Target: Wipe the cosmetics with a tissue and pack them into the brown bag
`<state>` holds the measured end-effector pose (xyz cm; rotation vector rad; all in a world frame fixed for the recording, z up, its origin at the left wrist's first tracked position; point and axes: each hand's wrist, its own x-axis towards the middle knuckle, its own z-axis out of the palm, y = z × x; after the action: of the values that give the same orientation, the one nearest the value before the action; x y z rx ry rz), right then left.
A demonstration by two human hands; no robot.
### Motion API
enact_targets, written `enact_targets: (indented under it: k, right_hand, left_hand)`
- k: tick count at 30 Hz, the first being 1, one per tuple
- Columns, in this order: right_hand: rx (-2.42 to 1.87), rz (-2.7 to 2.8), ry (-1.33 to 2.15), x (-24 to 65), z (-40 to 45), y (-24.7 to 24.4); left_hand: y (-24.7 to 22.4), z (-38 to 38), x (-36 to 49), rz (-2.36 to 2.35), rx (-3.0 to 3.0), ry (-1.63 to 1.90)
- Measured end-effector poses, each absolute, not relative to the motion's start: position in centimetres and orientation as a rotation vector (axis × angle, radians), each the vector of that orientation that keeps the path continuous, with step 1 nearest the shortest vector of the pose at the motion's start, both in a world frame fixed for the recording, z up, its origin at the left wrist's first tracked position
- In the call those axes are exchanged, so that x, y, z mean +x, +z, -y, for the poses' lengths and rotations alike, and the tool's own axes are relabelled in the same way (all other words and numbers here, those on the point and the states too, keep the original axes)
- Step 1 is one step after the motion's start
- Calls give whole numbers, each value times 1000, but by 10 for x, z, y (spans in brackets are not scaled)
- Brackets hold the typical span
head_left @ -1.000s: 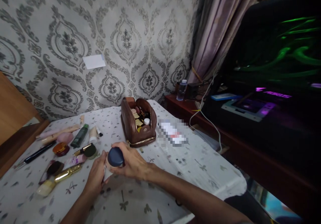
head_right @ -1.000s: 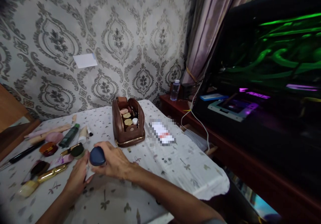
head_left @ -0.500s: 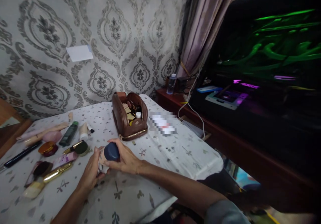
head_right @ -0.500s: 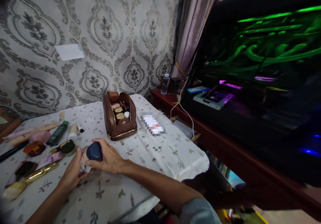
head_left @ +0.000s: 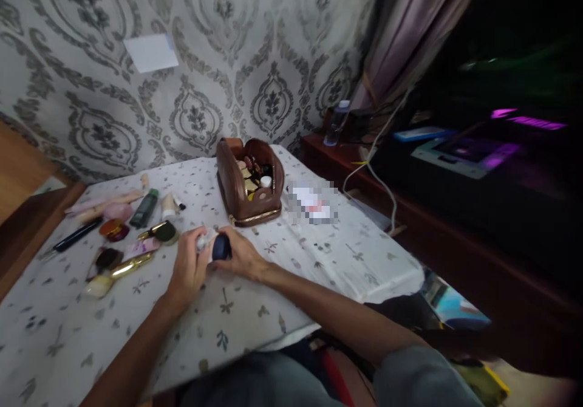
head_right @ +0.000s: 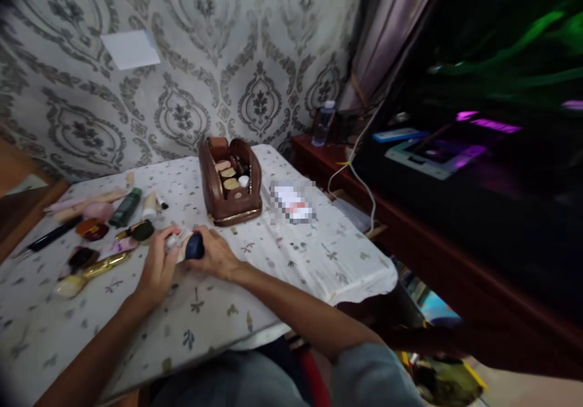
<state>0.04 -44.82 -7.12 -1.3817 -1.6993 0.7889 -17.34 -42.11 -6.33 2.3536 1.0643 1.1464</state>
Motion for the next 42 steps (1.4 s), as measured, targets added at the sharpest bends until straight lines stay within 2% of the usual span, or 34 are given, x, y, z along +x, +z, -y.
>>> enact_targets:
  k: [7, 11, 16, 22, 33, 37, 42]
  right_hand:
    - [-1201, 1739, 739, 9, 443, -84]
    - [-1167, 1737, 703, 10, 441, -88]
    - [-1193, 1644, 828, 7, 443, -89]
    - [-1073, 1682, 911, 8, 444, -92]
    - [-1197, 1655, 982, 5, 444, -82]
    - [-1197, 1640, 998, 4, 445, -82]
    - [-1193, 1641, 972, 3, 446, -83]
  left_hand:
    - [-63, 416, -177, -997, 2551, 862]
    - [-65, 411, -178, -959, 2588, 967]
    - [-65, 418, -168, -927, 2824, 1177]
    - [-58, 426, -148, -735, 3193, 1045]
    - [-48, 410, -159, -1322, 2671, 833]
    - [-46, 396, -165, -1393, 2523, 810]
    - [-41, 398, -162, -1410, 2622, 782]
